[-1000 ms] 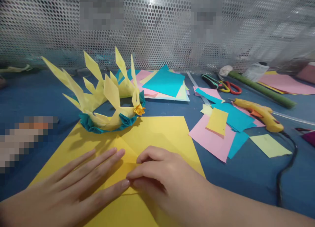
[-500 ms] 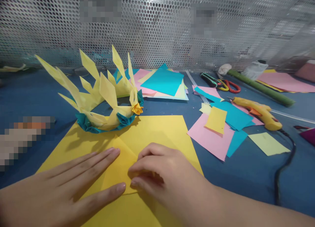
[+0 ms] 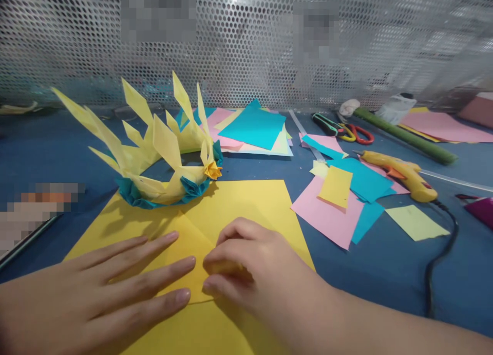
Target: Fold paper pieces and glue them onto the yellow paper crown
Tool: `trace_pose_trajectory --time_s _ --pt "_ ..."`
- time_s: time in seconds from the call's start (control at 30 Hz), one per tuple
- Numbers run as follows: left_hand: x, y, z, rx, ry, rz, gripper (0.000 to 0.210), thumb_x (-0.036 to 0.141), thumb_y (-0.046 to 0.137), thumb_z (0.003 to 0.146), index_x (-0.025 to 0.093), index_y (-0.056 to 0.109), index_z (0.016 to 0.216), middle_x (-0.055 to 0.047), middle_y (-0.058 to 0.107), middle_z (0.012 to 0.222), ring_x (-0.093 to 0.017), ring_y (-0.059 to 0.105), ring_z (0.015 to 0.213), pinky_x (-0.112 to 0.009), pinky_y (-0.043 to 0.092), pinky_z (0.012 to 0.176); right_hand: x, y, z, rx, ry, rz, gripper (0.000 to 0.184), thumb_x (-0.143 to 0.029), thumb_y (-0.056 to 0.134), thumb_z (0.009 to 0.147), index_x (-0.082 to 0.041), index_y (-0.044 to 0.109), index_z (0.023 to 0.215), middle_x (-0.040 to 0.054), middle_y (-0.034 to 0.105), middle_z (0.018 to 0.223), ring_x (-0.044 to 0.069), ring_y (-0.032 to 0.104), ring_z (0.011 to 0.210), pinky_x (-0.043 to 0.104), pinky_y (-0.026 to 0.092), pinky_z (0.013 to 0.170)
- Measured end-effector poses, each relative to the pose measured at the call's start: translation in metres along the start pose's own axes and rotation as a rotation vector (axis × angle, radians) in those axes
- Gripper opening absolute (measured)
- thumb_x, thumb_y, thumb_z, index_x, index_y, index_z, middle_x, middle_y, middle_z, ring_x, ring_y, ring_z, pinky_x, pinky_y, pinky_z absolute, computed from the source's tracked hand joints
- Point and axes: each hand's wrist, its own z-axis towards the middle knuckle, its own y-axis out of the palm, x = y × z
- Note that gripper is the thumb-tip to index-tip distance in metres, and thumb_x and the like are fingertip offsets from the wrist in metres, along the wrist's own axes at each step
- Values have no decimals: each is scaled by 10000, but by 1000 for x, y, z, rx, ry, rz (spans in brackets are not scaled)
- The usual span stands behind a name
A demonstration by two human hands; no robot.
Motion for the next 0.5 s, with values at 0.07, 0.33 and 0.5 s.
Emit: trace_pose_trajectory --time_s 0.07,0.33,0.5 --pt "-3 0 2 -6 102 28 817 354 609 894 317 182 1590 41 340 1611 -267 424 1439 -364 401 1135 0 -2 1 -12 30 -18 86 -160 822 778 -159 777 851 24 618 870 93 622 673 180 522 640" --pt "-1 -2 9 82 155 65 591 391 503 977 201 395 1525 -69 478 1552 -227 386 1461 -393 40 1248 6 -16 10 -175 141 83 224 -315 837 787 -210 753 966 1 579 961 128 602 828 224 498 729" --pt "8 2 16 171 169 114 409 363 446 1027 165 558 1368 -85 576 1483 -217 478 1384 -381 77 1251 8 -16 9 -186 134 102 343 -409 873 724 -231 746 988 -3 566 986 160 604 908 264 496 804"
